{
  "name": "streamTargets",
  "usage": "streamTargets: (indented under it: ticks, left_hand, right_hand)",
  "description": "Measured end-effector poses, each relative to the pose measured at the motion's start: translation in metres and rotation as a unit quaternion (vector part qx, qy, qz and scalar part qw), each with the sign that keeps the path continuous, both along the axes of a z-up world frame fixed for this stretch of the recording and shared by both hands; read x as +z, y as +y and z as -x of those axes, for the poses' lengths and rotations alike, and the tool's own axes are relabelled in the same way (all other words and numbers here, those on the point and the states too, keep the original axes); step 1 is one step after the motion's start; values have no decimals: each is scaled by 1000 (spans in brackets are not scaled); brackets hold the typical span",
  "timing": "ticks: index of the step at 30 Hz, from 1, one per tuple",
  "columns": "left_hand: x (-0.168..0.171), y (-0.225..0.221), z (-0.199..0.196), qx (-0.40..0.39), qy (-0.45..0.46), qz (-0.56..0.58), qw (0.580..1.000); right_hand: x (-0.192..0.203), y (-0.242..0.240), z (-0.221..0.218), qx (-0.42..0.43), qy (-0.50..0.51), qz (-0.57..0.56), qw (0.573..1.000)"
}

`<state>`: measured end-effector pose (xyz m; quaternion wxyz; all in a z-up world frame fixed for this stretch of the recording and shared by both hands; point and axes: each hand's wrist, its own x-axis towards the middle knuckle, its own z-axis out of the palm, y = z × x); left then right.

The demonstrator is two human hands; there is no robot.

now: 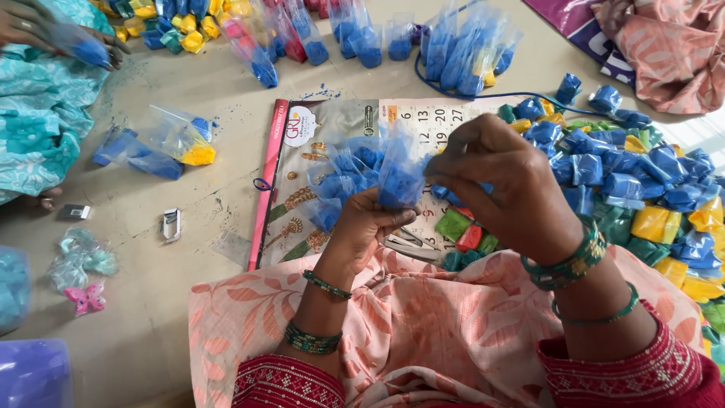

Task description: Manual sealing of small blue plastic bags containing colored powder using a stapler or handheld tool.

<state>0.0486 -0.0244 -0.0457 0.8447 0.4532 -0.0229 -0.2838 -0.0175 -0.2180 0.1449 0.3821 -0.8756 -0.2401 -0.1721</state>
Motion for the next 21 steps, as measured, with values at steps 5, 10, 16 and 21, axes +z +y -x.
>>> streamTargets:
  ticks: [5, 10, 16, 21]
  left_hand:
    - [-5, -5, 0, 2, 33, 58, 998]
    - [4, -6, 6, -2, 81, 135, 988]
    - [24, 0, 9, 20, 84, 170, 982]
    - [-17, 2, 7, 43, 22, 168, 985]
  right_hand:
    - [0, 6, -1, -11, -5, 4, 1000]
    - [4, 10, -7, -6, -50, -24, 998]
    - [-50, -10, -10, 30, 224, -278, 934]
    - [-75, 29, 9, 29, 153, -278, 948]
